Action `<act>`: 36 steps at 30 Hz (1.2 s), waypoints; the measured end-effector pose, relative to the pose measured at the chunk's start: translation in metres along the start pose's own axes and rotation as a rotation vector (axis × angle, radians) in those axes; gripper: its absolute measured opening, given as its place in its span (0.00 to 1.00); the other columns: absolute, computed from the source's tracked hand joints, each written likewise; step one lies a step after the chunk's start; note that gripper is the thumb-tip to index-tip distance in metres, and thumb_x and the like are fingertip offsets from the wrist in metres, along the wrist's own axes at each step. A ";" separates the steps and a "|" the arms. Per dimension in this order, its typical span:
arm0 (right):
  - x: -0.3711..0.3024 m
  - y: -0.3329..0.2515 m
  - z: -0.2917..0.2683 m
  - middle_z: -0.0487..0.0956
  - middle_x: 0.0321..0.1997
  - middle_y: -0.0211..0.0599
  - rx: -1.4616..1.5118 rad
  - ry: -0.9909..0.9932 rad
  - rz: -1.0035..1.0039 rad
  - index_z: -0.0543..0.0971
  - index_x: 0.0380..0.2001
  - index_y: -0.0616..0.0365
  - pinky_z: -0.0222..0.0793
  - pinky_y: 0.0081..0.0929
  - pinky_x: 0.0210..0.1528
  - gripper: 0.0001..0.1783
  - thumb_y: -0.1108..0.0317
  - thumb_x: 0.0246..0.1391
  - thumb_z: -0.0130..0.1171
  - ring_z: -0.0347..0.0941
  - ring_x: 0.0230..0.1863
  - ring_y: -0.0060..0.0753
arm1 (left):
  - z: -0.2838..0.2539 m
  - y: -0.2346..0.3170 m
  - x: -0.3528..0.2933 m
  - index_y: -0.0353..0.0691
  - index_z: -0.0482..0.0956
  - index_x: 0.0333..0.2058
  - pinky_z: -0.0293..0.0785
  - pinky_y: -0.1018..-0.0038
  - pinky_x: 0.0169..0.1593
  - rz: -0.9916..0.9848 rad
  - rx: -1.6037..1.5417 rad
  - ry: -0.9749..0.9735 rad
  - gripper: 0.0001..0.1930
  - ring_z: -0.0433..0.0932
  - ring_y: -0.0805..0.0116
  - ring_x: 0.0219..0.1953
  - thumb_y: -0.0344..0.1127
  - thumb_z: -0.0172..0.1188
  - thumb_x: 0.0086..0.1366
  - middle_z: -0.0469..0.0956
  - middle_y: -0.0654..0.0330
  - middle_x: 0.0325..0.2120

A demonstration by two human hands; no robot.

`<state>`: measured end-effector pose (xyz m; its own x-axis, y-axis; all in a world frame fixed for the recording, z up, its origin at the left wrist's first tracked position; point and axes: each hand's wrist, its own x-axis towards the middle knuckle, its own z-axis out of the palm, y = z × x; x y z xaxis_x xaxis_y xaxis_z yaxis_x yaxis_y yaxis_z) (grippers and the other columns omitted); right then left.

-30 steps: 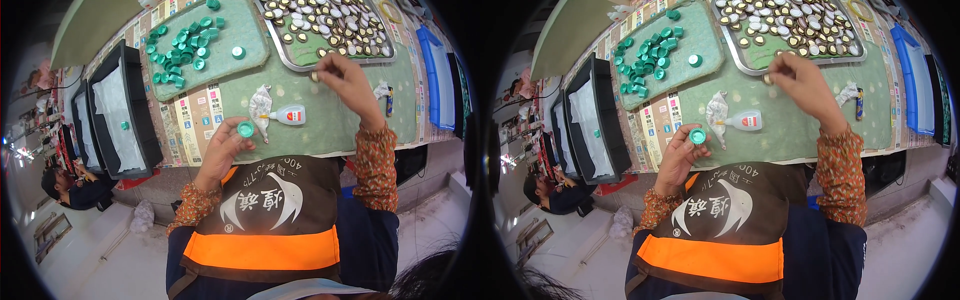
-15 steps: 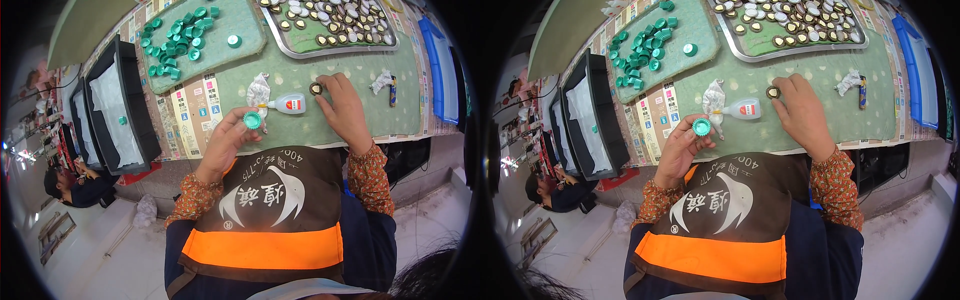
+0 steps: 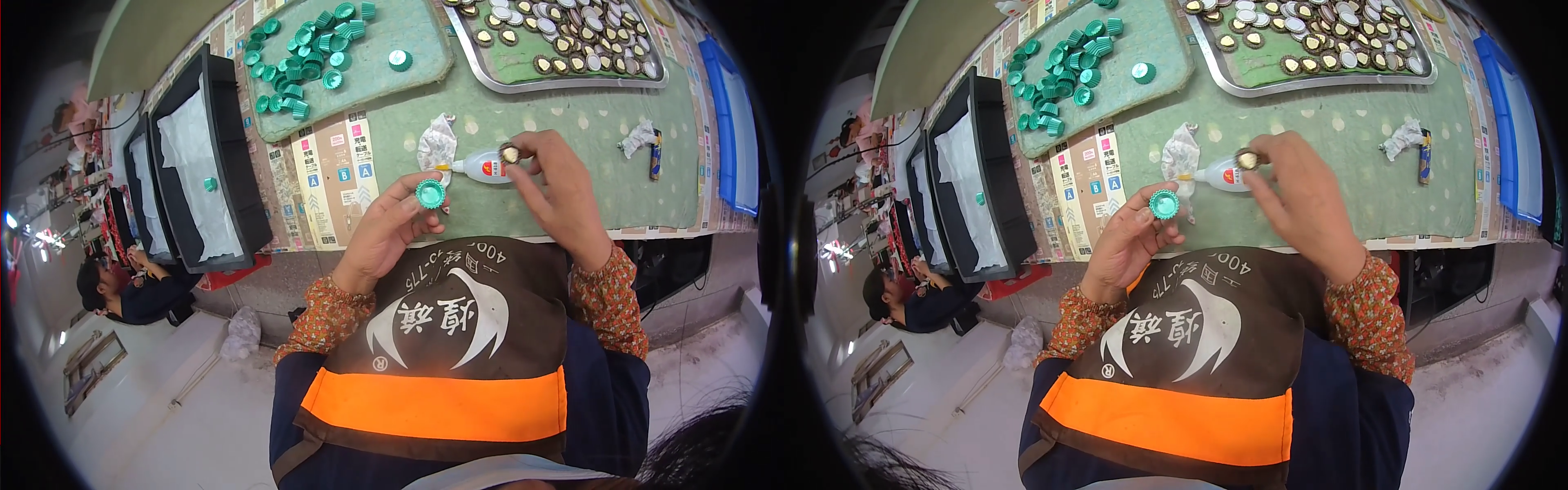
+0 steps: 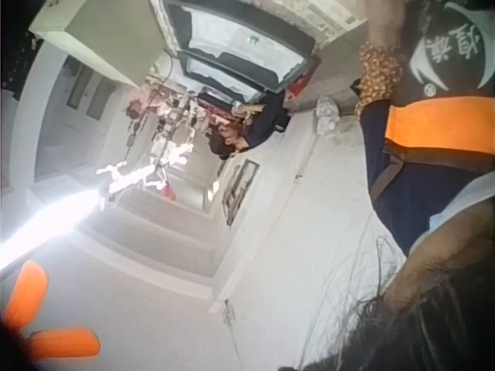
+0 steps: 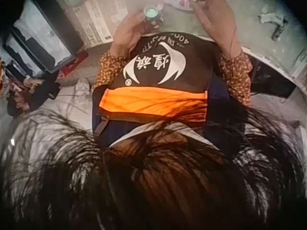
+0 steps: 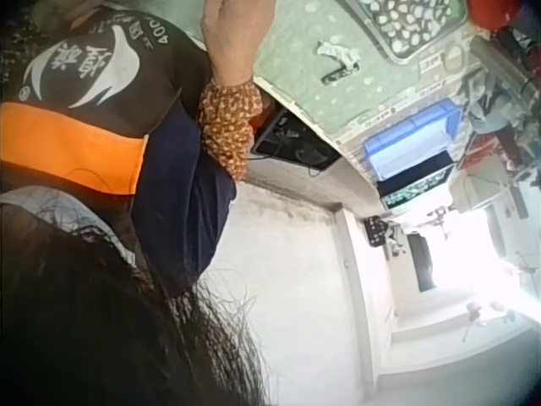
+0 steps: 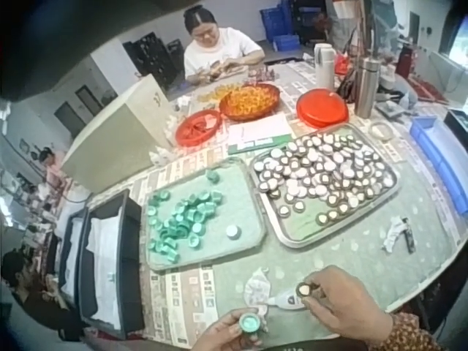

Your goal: The person assembles small plastic toy caps or components by hand, applying glue from a glue bottle to join the pieces.

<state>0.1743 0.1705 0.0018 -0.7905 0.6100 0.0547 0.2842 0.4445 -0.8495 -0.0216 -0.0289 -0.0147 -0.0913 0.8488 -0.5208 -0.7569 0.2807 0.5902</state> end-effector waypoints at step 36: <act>-0.014 -0.039 0.047 0.73 0.43 0.48 -0.129 -0.148 -0.260 0.74 0.48 0.65 0.73 0.42 0.45 0.21 0.76 0.50 0.67 0.74 0.44 0.52 | 0.009 -0.007 -0.004 0.38 0.64 0.66 0.77 0.72 0.57 -0.024 0.264 -0.007 0.21 0.79 0.71 0.53 0.32 0.52 0.77 0.77 0.58 0.52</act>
<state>0.1491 0.1134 0.0097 -0.9134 0.3669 0.1762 0.1210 0.6581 -0.7432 -0.0105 -0.0305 -0.0107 -0.0708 0.8433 -0.5328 -0.5633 0.4070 0.7191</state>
